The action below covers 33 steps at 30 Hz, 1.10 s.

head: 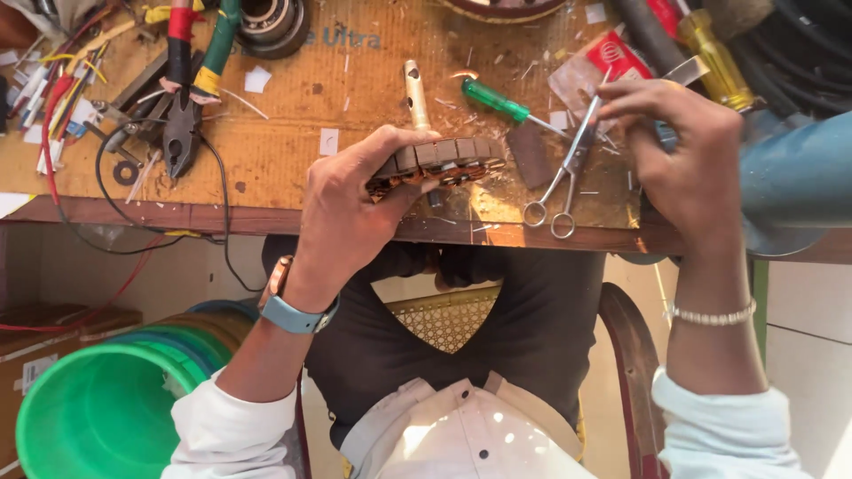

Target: The person is repairing a motor stator by inserting small white insulating pieces into the slots of the copper windings. They use a green screwdriver to adjust the windings and tweezers to place the insulators precisely.

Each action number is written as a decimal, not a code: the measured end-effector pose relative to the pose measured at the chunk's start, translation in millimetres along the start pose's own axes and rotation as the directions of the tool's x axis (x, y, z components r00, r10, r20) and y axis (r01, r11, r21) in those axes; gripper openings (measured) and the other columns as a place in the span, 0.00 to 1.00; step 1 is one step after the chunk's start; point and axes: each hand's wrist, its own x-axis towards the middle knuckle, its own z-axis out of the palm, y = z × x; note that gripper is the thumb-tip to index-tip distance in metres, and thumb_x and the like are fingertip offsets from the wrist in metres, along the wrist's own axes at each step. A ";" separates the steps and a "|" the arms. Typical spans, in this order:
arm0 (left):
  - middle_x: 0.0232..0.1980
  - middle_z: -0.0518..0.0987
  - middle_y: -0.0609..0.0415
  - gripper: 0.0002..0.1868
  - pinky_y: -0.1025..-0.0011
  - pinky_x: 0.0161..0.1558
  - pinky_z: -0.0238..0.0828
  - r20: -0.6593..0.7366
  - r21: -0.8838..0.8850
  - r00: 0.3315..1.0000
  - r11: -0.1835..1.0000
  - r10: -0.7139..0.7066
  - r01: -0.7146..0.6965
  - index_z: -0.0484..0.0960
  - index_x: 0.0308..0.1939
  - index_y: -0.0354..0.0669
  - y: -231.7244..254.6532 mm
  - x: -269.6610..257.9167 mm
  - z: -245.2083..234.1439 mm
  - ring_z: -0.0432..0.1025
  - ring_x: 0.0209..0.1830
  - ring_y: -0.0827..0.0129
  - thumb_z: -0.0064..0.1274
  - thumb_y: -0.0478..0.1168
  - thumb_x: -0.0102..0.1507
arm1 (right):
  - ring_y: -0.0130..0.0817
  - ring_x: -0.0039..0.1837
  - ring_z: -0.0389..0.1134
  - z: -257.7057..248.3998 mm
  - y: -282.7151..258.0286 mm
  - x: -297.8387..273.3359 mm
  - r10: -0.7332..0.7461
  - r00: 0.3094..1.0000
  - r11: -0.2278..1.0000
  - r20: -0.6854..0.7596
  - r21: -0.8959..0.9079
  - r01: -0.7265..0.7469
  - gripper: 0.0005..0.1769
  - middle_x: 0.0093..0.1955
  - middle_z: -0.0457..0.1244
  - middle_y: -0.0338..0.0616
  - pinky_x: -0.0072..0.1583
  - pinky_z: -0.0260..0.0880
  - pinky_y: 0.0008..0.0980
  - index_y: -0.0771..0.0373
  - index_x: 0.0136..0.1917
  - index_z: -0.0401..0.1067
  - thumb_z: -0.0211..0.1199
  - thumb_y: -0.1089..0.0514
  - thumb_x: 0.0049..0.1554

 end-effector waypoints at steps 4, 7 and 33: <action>0.44 0.85 0.55 0.19 0.72 0.44 0.77 -0.005 0.010 1.000 1.000 -0.019 0.019 0.80 0.56 0.47 0.5 1.5 0.8 0.82 0.42 0.68 0.66 0.34 0.62 | 0.40 0.58 0.74 6.7 16.3 24.5 -0.104 0.971 0.990 0.213 -0.076 0.122 0.09 0.58 0.70 0.48 0.59 0.75 0.35 0.66 0.57 0.77 0.67 0.69 0.62; 0.43 0.85 0.55 0.20 0.72 0.43 0.77 -0.048 0.058 0.998 0.998 -0.031 0.033 0.80 0.57 0.47 0.4 -1.9 3.5 0.81 0.40 0.67 0.67 0.36 0.62 | 0.46 0.55 0.72 7.1 15.3 33.8 -0.177 0.936 0.961 0.303 -0.151 0.230 0.12 0.55 0.69 0.51 0.56 0.74 0.40 0.64 0.57 0.76 0.68 0.67 0.59; 0.51 0.84 0.51 0.22 0.67 0.46 0.78 -0.063 0.107 0.994 0.990 0.094 -0.087 0.80 0.57 0.48 9.6 -0.5 11.2 0.81 0.48 0.58 0.65 0.35 0.59 | 0.33 0.45 0.74 9.0 64.5 24.7 0.407 0.909 0.438 0.087 0.855 -0.277 0.04 0.46 0.70 0.46 0.49 0.81 0.35 0.65 0.55 0.75 0.64 0.65 0.66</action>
